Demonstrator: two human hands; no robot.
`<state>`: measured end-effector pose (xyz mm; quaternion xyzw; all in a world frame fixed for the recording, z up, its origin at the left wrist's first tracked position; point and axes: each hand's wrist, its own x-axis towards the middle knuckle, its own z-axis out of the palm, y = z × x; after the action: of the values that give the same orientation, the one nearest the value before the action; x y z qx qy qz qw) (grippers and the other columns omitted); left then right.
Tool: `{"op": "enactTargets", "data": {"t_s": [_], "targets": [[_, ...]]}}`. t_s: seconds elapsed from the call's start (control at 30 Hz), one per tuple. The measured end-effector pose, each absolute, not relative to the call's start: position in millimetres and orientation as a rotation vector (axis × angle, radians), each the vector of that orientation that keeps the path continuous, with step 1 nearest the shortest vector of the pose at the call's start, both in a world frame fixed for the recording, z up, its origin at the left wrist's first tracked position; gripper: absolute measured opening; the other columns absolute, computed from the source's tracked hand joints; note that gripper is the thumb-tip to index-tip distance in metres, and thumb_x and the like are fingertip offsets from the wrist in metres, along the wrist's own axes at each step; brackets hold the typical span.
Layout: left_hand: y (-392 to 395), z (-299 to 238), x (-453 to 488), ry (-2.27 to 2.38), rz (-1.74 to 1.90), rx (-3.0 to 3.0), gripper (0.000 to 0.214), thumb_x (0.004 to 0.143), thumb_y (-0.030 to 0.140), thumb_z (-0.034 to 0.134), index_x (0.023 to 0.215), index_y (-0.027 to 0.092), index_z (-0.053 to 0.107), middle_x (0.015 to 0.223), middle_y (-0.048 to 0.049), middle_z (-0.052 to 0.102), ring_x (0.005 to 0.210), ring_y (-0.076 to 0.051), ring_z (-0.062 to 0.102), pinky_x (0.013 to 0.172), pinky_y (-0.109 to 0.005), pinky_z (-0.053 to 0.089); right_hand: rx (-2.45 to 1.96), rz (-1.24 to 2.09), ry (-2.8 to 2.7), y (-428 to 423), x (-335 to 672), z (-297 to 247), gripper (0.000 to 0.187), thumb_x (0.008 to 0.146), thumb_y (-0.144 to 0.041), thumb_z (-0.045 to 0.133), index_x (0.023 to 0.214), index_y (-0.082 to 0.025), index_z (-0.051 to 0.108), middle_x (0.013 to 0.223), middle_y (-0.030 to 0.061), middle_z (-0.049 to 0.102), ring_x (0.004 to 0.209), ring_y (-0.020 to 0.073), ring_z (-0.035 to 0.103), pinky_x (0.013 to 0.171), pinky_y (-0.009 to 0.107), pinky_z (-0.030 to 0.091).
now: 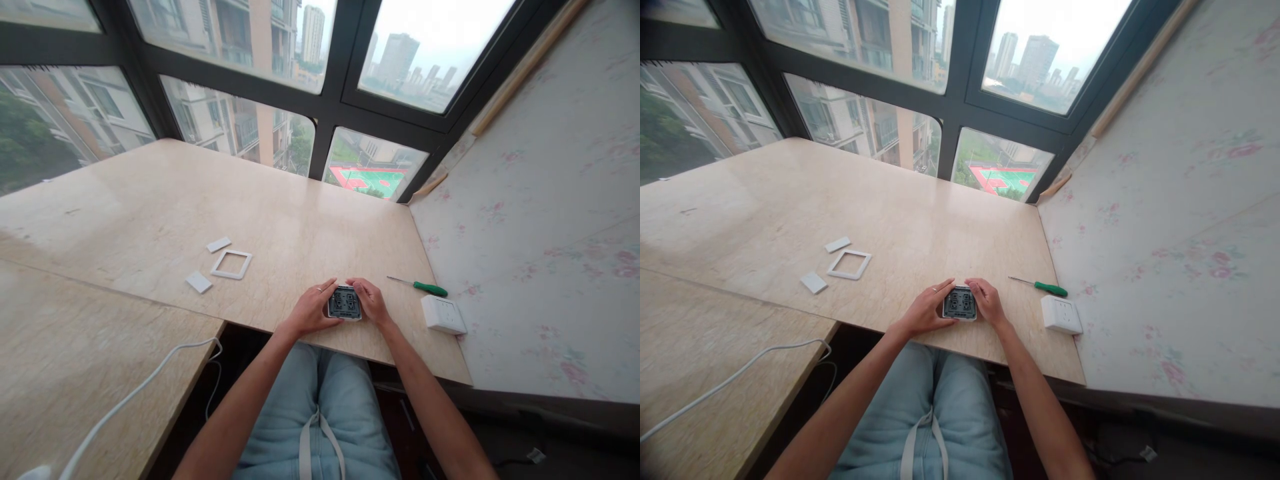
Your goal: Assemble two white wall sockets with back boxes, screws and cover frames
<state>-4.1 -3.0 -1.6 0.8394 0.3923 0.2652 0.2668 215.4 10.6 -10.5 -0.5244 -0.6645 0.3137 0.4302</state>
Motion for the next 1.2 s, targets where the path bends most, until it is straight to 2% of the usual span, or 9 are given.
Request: {"op": "enactTargets", "data": {"t_s": [0.33, 0.53, 0.7, 0.83, 1.03, 1.1, 1.2], "targets": [[-1, -3, -4, 1.042, 0.73, 2.217, 0.086, 0.07, 0.045, 0.08, 0.143, 0.022, 0.042, 0.152, -0.0131, 0.042, 0.139, -0.028, 0.043, 0.114, -0.042, 0.036, -1.307, 0.85, -1.575, 12, 217, -11, 0.046, 0.09, -0.06, 0.051, 0.097, -0.02, 0.073, 0.102, 0.0095, 0.075, 0.097, 0.0251, 0.069, 0.088, 0.04, 0.054], [-4, -2, -6, 1.032, 0.726, 2.19, 0.082, 0.07, 0.047, 0.08, 0.141, 0.024, 0.045, 0.152, -0.0115, 0.042, 0.138, -0.028, 0.043, 0.114, -0.042, 0.035, -1.305, 0.88, -1.465, 21, 216, -10, 0.049, 0.088, -0.063, 0.051, 0.095, -0.019, 0.071, 0.1, 0.013, 0.075, 0.093, 0.0262, 0.07, 0.085, 0.044, 0.056], [-4, -1, -7, 1.039, 0.715, 2.188, 0.084, 0.069, 0.051, 0.08, 0.14, 0.022, 0.046, 0.154, -0.0133, 0.038, 0.137, -0.03, 0.044, 0.112, -0.042, 0.037, -1.313, 0.828, -1.392, 40, 198, 4, 0.046, 0.085, -0.062, 0.057, 0.094, -0.019, 0.072, 0.102, 0.013, 0.075, 0.098, 0.0268, 0.068, 0.093, 0.047, 0.052], [-4, -3, -6, 1.05, 0.72, 2.206, 0.085, 0.066, 0.053, 0.081, 0.137, 0.02, 0.048, 0.152, -0.0169, 0.04, 0.133, -0.033, 0.047, 0.109, -0.044, 0.04, -1.212, 0.868, -1.54, 63, 157, 30, 0.039, 0.087, -0.054, 0.059, 0.098, -0.019, 0.07, 0.104, 0.0103, 0.074, 0.102, 0.024, 0.067, 0.097, 0.044, 0.051], [-3, -10, -2, 1.029, 0.807, 2.243, 0.085, 0.067, 0.056, 0.079, 0.136, 0.018, 0.047, 0.138, -0.0171, 0.053, 0.123, -0.034, 0.054, 0.104, -0.046, 0.043, -1.06, 0.94, -2.014, 108, 57, 52, 0.03, 0.09, -0.034, 0.059, 0.113, -0.017, 0.063, 0.11, 0.0103, 0.072, 0.099, 0.0189, 0.068, 0.09, 0.036, 0.053], [-2, -11, -1, 1.016, 0.821, 2.25, 0.084, 0.068, 0.057, 0.078, 0.135, 0.016, 0.048, 0.132, -0.0179, 0.058, 0.121, -0.034, 0.056, 0.103, -0.046, 0.044, -1.078, 0.866, -2.29, 124, 19, 51, 0.032, 0.092, -0.027, 0.056, 0.122, -0.017, 0.059, 0.116, 0.0105, 0.07, 0.1, 0.0165, 0.068, 0.088, 0.032, 0.053], [-1, -14, 1, 0.99, 0.853, 2.259, 0.077, 0.069, 0.055, 0.077, 0.13, 0.015, 0.052, 0.128, -0.0179, 0.061, 0.121, -0.035, 0.056, 0.104, -0.047, 0.043, -1.083, 0.836, -2.443, 147, -34, 47, 0.039, 0.085, -0.02, 0.066, 0.123, -0.015, 0.059, 0.116, 0.0102, 0.069, 0.1, 0.0163, 0.067, 0.087, 0.029, 0.052]]}}
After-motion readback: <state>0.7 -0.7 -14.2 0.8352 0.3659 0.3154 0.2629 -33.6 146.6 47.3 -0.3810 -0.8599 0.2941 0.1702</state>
